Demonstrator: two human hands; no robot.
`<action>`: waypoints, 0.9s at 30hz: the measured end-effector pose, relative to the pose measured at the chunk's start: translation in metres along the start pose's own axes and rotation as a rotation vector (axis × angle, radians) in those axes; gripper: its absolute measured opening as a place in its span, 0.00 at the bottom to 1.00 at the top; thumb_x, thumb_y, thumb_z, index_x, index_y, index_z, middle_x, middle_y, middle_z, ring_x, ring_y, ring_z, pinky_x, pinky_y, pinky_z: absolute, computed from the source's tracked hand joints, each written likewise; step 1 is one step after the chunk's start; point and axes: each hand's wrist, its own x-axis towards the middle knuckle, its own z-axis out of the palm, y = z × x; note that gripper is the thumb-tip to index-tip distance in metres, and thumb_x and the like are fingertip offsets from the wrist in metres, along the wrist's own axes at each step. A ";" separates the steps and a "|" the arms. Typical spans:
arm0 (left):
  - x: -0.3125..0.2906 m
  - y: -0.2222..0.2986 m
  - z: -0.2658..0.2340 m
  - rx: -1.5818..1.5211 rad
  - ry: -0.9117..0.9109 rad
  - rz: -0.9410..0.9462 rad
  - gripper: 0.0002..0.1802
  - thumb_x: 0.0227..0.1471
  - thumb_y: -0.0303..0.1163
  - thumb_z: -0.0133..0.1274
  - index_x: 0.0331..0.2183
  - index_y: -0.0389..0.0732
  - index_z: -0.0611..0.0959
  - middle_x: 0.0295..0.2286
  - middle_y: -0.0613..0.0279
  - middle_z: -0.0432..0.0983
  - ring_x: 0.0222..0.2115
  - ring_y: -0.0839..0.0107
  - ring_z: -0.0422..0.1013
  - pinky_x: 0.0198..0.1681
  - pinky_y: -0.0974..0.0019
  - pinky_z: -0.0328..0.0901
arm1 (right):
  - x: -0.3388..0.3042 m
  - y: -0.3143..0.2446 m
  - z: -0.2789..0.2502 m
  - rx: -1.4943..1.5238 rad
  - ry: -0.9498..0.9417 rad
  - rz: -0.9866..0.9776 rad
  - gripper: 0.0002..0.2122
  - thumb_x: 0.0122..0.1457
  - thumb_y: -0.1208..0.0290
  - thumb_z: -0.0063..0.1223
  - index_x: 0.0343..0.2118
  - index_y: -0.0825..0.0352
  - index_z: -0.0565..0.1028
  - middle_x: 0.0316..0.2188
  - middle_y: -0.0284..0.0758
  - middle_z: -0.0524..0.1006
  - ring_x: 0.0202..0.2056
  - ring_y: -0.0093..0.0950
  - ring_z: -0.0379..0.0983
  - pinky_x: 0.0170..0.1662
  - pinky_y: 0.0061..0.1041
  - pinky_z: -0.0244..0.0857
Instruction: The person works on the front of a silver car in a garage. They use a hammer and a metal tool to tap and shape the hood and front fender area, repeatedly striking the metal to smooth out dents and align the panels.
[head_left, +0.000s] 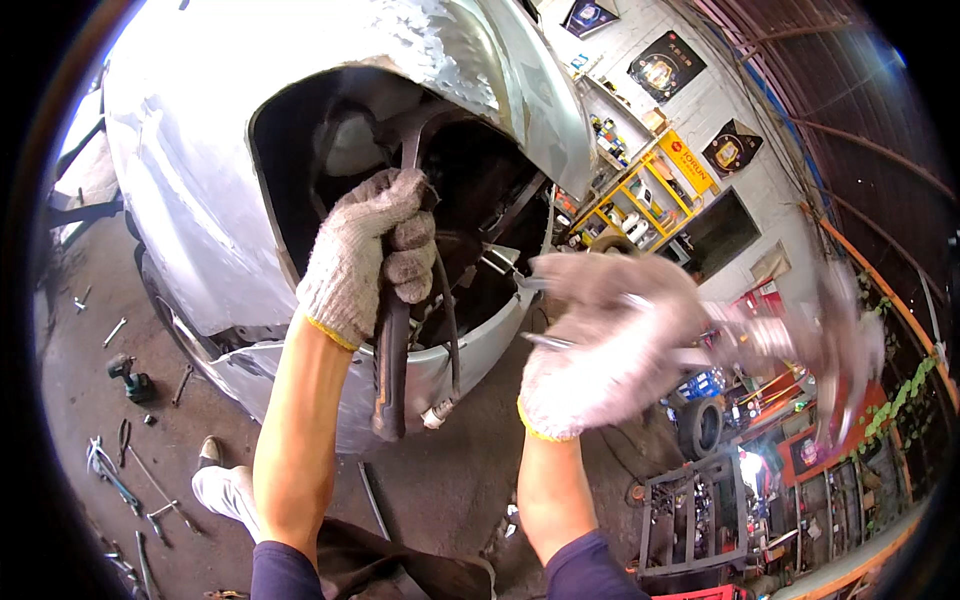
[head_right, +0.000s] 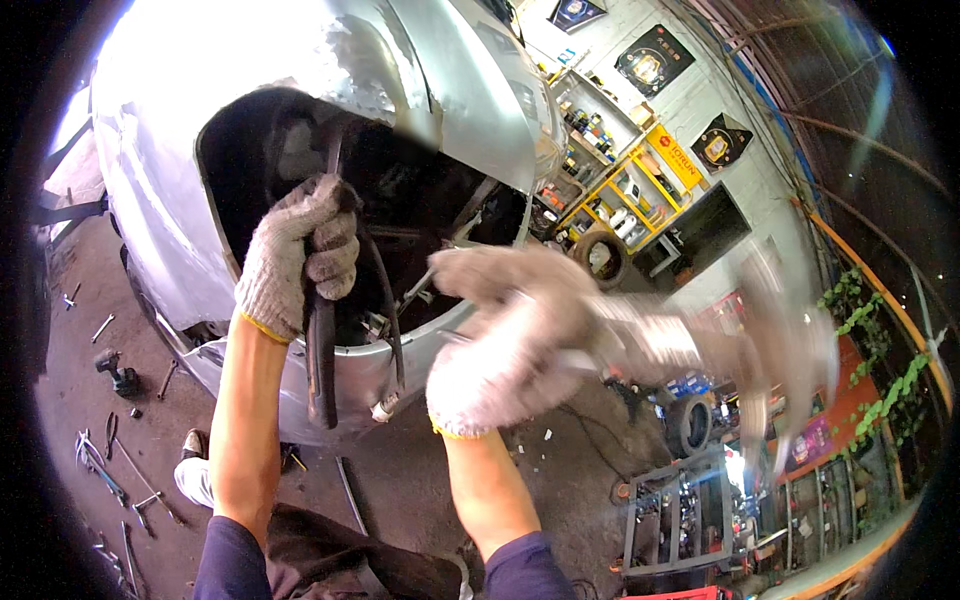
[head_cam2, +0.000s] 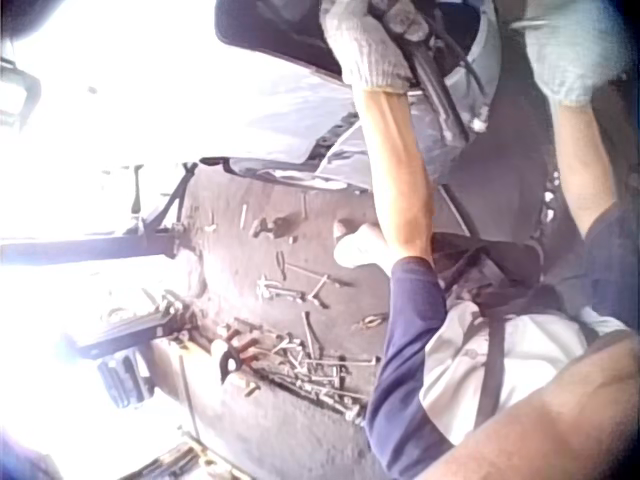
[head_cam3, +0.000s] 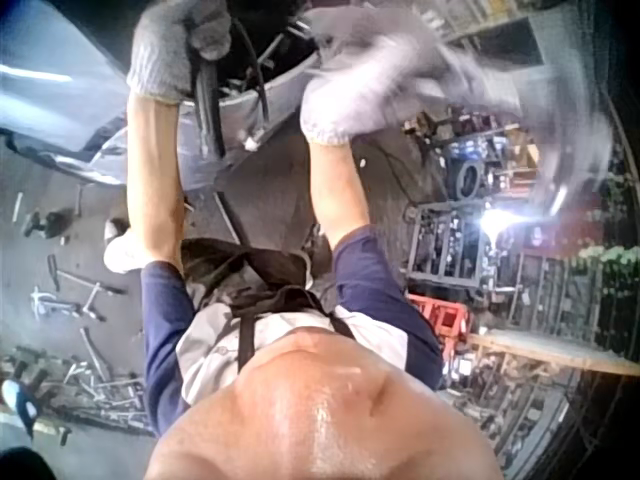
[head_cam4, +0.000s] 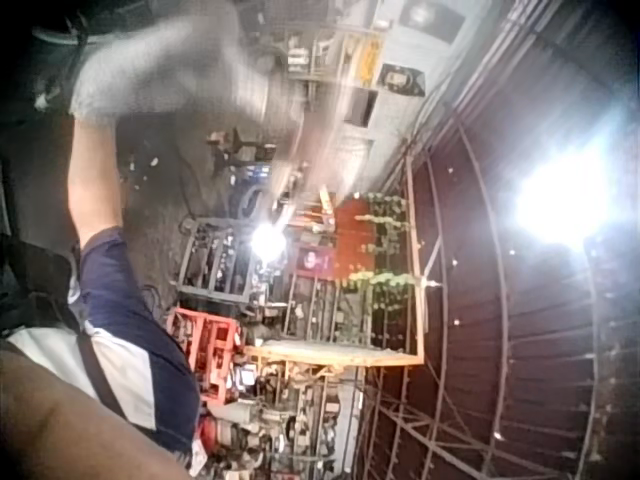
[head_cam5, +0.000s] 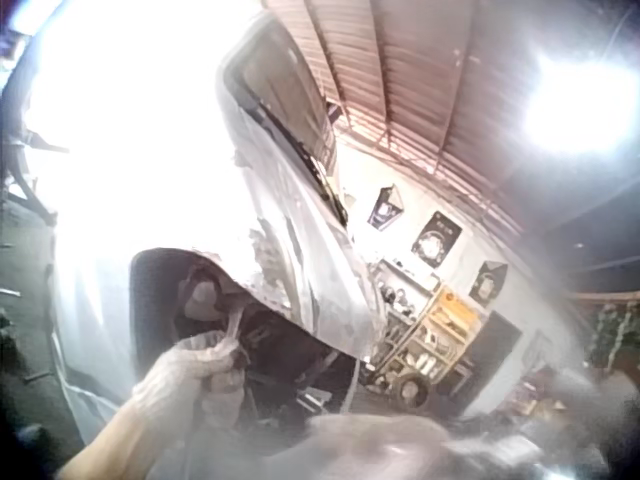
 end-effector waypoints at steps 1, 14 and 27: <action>0.001 -0.002 0.001 0.002 -0.003 -0.009 0.08 0.66 0.36 0.47 0.32 0.47 0.73 0.18 0.73 0.59 0.12 0.81 0.55 0.12 0.75 0.49 | -0.001 0.001 0.003 0.063 0.004 -0.090 0.19 0.68 0.56 0.49 0.27 0.68 0.73 0.19 0.32 0.75 0.22 0.25 0.72 0.29 0.24 0.68; 0.007 -0.008 0.000 -0.051 -0.033 0.010 0.09 0.65 0.37 0.48 0.35 0.44 0.73 0.17 0.71 0.61 0.12 0.78 0.56 0.13 0.71 0.52 | -0.032 0.043 -0.015 -0.348 -0.160 0.422 0.14 0.68 0.62 0.51 0.33 0.70 0.76 0.25 0.30 0.76 0.25 0.19 0.69 0.30 0.22 0.62; 0.008 -0.007 0.013 -0.027 0.082 0.000 0.13 0.66 0.40 0.47 0.29 0.48 0.70 0.16 0.76 0.56 0.10 0.80 0.52 0.11 0.72 0.48 | -0.017 0.030 -0.019 -0.178 -0.048 0.291 0.23 0.69 0.52 0.45 0.24 0.67 0.72 0.18 0.35 0.73 0.19 0.26 0.67 0.24 0.30 0.64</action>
